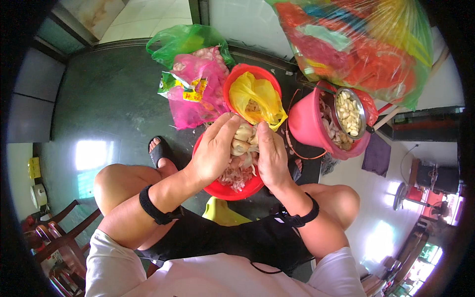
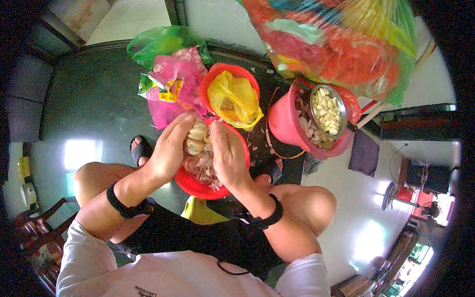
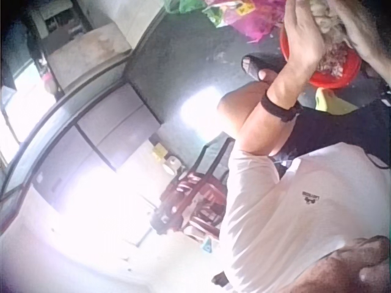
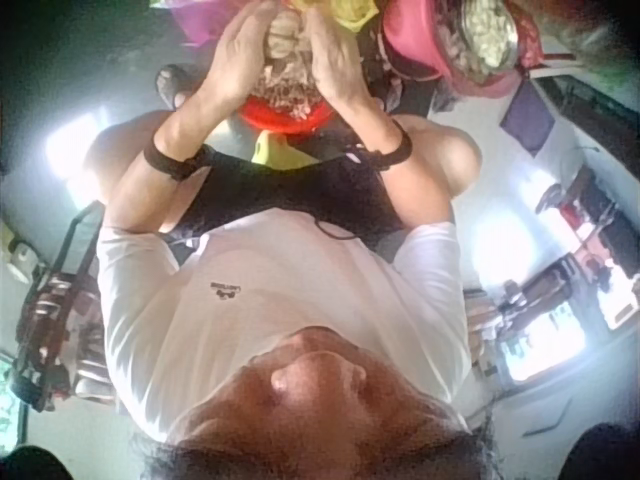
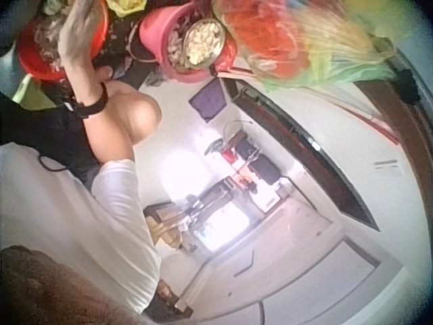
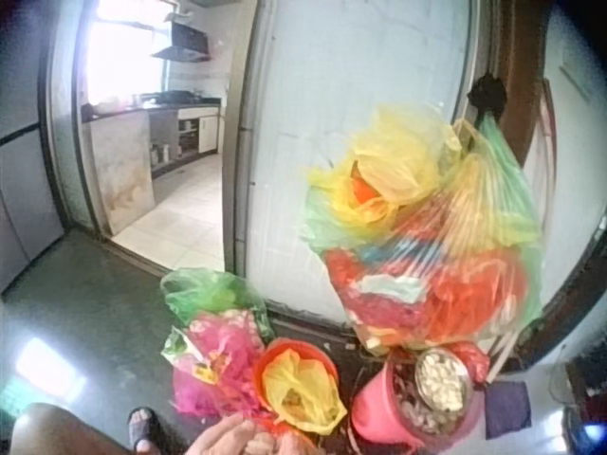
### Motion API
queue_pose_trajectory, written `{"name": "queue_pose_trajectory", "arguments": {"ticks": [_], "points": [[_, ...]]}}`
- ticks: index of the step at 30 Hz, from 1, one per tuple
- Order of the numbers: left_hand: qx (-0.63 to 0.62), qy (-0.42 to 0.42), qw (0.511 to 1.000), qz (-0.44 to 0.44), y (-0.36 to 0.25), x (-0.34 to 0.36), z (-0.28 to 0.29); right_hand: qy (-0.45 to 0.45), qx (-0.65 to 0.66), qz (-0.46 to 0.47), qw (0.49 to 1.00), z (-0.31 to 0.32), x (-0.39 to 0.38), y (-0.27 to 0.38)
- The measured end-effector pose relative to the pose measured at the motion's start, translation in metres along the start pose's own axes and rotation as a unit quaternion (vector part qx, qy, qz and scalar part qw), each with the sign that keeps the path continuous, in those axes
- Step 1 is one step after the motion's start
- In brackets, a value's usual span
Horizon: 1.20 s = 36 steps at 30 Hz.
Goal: The person peels garlic bulbs by hand over a red bowl, placing the peeled cloves into a pink bucket containing more garlic.
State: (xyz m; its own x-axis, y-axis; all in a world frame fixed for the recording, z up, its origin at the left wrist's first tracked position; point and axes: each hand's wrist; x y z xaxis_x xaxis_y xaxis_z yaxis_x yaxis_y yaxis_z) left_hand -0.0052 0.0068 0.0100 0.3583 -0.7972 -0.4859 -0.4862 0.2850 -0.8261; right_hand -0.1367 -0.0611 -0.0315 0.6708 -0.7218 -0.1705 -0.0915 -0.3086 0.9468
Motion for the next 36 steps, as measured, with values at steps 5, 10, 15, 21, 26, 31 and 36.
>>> {"name": "queue_pose_trajectory", "arguments": {"ticks": [5, 10, 15, 21, 26, 31, 36], "points": [[-0.023, 0.137, 0.99, -0.024, 0.015, 0.016, 0.029, -0.004, -0.285, 0.123, 0.95, 0.002, 0.001, 0.009], [-0.024, 0.218, 0.975, -0.034, 0.013, 0.011, 0.024, -0.056, -0.187, 0.067, 0.978, -0.006, 0.0, 0.019], [-0.036, 0.219, 0.975, -0.021, 0.014, 0.014, 0.024, -0.083, -0.248, 0.048, 0.964, -0.005, 0.002, 0.018], [-0.2, 0.162, 0.958, 0.125, 0.013, 0.016, 0.034, -0.038, -0.069, 0.007, 0.997, -0.004, -0.003, 0.022], [-0.195, 0.125, 0.962, 0.141, 0.007, 0.019, 0.036, 0.006, -0.211, -0.004, 0.978, 0.009, 0.002, 0.027], [-0.189, 0.105, 0.967, 0.137, 0.01, 0.02, 0.034, 0.05, -0.45, 0.105, 0.885, 0.016, -0.003, 0.019], [-0.153, 0.032, 0.979, 0.127, 0.01, 0.016, 0.027, 0.006, -0.437, 0.24, 0.866, 0.004, -0.001, 0.028]]}}
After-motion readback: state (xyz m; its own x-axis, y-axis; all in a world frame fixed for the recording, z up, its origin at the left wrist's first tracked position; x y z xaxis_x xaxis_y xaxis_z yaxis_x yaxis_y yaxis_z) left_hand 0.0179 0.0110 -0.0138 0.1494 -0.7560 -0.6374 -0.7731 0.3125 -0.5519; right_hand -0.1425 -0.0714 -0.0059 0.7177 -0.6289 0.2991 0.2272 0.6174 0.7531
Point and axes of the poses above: each hand's wrist, its own x-axis towards the middle knuckle, its own z-axis out of the back of the hand, y = z × x
